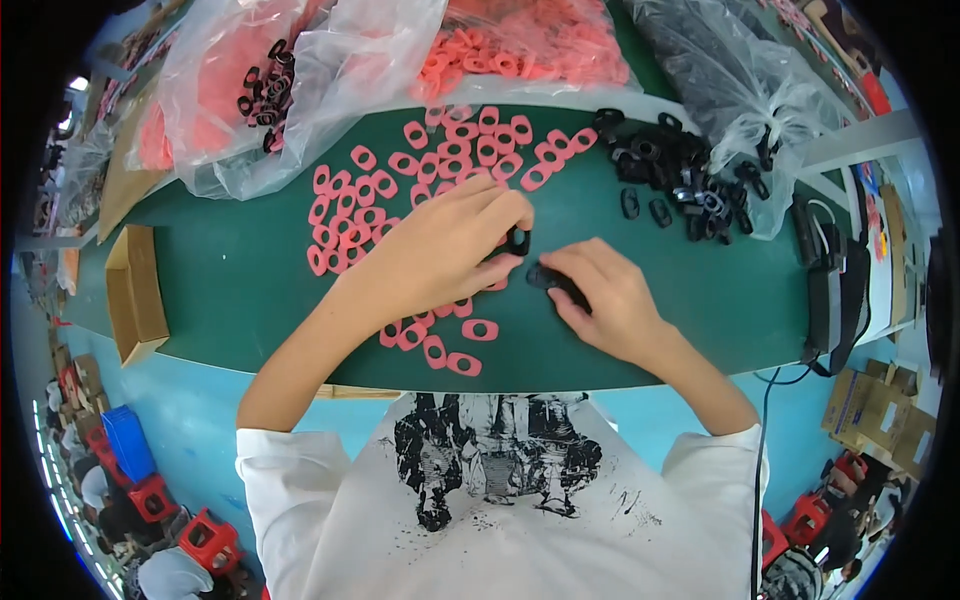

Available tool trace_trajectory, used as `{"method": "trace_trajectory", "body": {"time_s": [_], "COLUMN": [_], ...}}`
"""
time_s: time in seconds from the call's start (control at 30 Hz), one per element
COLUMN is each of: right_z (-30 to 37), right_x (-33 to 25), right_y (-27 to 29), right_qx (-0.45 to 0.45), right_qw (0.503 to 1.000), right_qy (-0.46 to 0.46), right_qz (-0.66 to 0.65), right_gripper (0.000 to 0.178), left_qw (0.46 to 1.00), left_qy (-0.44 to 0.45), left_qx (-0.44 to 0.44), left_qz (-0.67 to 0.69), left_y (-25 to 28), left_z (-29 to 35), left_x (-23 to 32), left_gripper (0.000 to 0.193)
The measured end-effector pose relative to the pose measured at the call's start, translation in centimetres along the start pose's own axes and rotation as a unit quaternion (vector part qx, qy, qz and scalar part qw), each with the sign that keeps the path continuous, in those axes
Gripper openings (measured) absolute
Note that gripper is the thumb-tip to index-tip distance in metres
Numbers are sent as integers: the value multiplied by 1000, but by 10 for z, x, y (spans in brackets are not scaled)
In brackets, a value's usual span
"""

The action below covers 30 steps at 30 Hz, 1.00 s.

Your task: The person assembles small pink rings onto black plastic connector components by hand at a factory workbench.

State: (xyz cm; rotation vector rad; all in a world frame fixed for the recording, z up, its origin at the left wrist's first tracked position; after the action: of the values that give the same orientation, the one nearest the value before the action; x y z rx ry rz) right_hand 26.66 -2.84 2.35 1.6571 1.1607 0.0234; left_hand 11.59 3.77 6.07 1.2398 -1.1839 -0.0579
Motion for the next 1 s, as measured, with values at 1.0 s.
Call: {"method": "trace_trajectory", "body": {"time_s": [1.0], "right_z": [-22], "right_x": [11], "right_y": [-8], "right_qx": [-14], "right_qw": [998], "right_qy": [-43], "right_qz": [50], "right_gripper": [39], "left_qw": [977], "left_qy": [-43], "left_qx": [101], "left_qz": [-183], "left_y": [-23], "left_z": [52], "left_x": [-2], "left_gripper": [32]}}
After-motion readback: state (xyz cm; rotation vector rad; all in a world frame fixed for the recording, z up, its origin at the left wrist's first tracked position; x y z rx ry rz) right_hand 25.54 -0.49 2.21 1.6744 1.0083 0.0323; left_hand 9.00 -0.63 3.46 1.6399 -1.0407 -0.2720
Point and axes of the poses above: each hand's wrist, its own z-axis away from the middle knuckle, its own y-axis out of the back of the hand, x = y × z, the point moved 6 cm from there along -z, towards the middle knuckle, and after that the axes turned 11 degrees about y, right-handed, at the moved point
